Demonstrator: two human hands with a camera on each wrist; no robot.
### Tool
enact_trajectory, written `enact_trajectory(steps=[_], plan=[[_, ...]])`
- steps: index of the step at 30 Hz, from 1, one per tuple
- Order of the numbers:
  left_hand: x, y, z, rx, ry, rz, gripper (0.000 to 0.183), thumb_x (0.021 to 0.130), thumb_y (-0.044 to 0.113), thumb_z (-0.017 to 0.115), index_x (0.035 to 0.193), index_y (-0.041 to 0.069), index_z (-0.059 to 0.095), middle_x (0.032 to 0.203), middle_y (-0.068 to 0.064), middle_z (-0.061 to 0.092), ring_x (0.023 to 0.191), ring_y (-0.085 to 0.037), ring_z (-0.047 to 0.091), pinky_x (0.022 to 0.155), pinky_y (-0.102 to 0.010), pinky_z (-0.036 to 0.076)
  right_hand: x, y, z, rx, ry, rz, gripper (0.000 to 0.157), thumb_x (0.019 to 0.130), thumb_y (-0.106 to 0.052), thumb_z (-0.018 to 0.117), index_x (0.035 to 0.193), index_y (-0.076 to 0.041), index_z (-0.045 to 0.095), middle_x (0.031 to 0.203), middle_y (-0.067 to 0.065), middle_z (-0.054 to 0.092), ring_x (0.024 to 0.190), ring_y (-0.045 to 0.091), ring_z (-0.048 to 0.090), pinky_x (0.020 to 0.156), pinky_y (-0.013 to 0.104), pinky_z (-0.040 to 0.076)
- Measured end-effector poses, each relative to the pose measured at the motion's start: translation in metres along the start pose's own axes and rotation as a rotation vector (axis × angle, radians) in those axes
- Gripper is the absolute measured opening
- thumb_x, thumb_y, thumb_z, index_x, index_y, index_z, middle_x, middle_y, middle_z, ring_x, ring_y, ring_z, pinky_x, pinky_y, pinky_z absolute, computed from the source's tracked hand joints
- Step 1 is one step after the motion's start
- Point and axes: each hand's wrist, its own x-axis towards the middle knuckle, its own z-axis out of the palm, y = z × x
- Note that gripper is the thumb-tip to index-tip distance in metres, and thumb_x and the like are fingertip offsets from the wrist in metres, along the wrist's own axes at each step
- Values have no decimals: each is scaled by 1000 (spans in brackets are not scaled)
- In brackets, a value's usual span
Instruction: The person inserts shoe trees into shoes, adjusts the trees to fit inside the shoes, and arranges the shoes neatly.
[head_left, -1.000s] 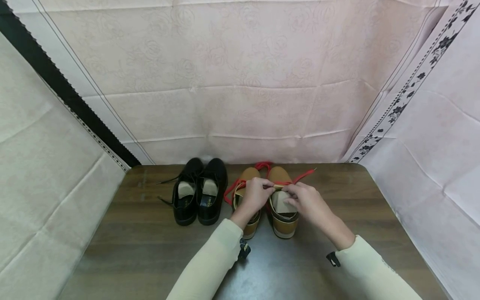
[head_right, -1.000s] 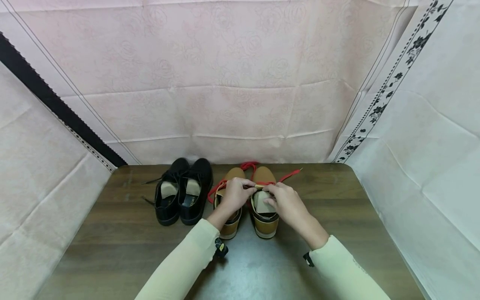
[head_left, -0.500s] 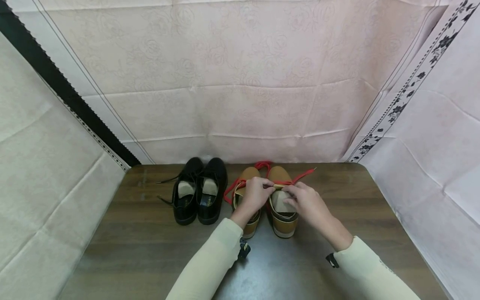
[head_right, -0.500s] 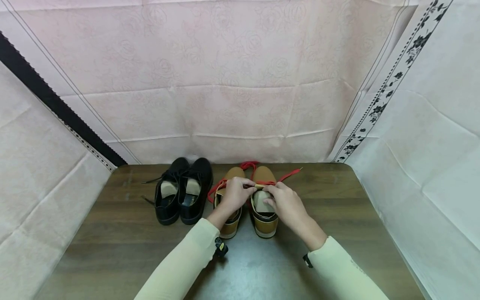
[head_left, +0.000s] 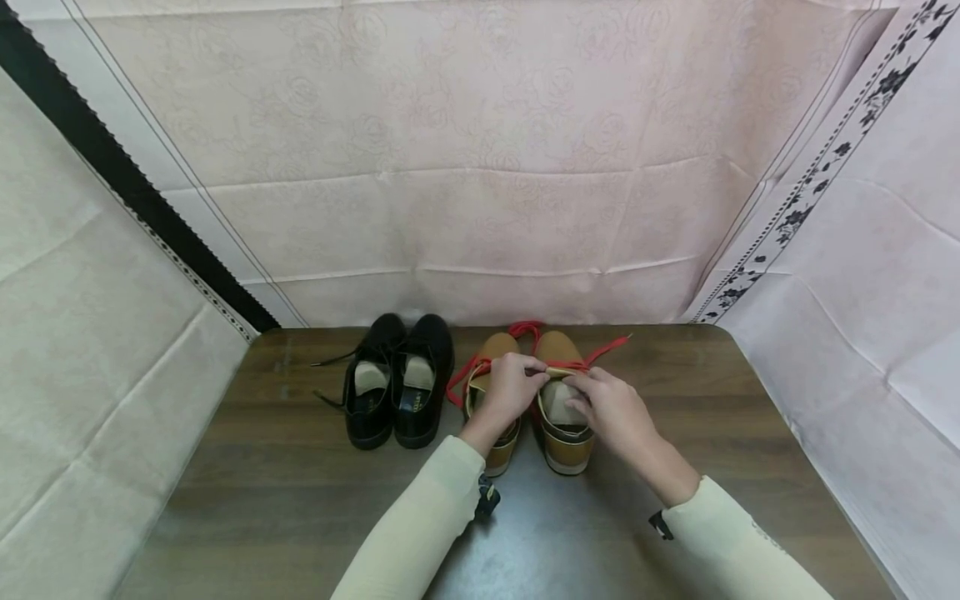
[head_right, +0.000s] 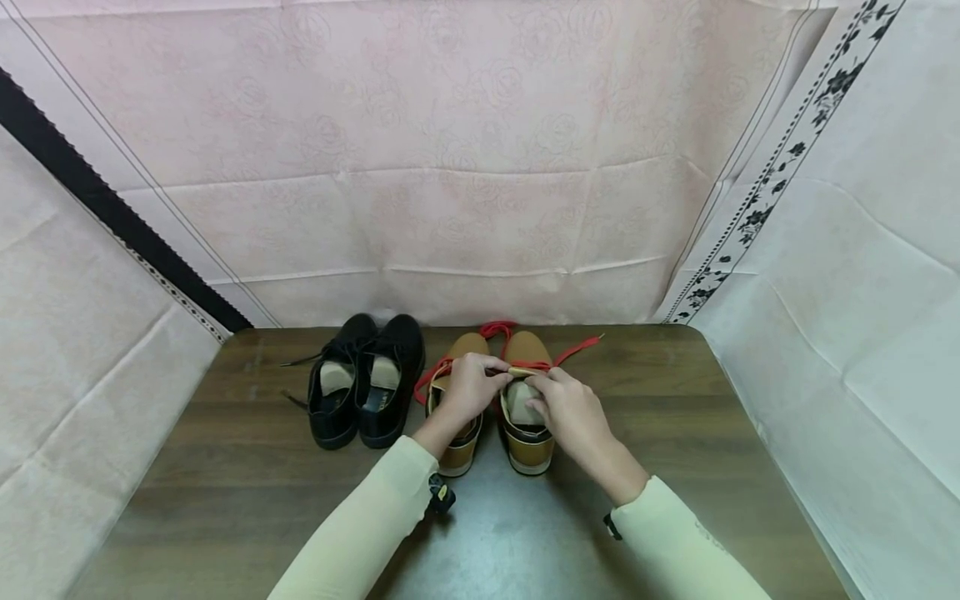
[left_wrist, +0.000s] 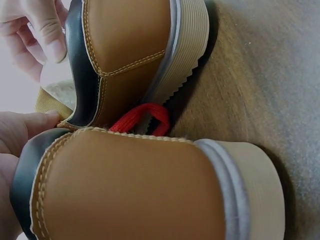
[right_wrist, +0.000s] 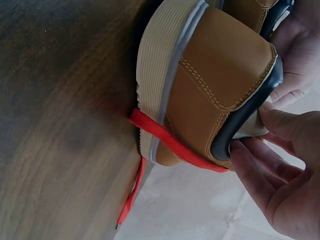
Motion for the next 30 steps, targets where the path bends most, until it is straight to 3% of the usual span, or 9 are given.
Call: enact_trajectory(steps=[11, 16, 20, 30], plan=[[0, 0, 0, 6, 3, -4, 5, 90, 11, 81, 92, 9, 84, 94, -2, 81, 88, -16, 76, 72, -22, 58, -1, 0, 7, -56, 33, 4, 29, 81, -17, 90, 107, -10, 80, 89, 7, 67, 68, 21, 65, 58, 42, 56], [1, -1, 2, 4, 4, 7, 5, 90, 12, 81, 91, 10, 84, 92, -2, 81, 87, -16, 76, 72, -22, 57, -2, 3, 5, -63, 38, 17, 32, 79, -20, 91, 107, -11, 79, 90, 6, 68, 75, 24, 66, 62, 45, 58], [0, -1, 3, 5, 8, 3, 5, 90, 13, 81, 91, 10, 84, 91, -2, 81, 87, -15, 76, 72, -22, 58, 0, 7, 1, -6, 41, 14, 32, 76, -16, 93, 102, -10, 76, 88, 4, 68, 80, 22, 65, 68, 42, 58], [0, 0, 2, 0, 3, -10, 4, 90, 11, 81, 92, 9, 84, 92, -3, 81, 89, -17, 76, 74, -24, 58, 19, 26, -9, 159, -124, 51, 33, 79, -15, 91, 104, -7, 71, 98, 5, 64, 92, 22, 61, 80, 41, 54]])
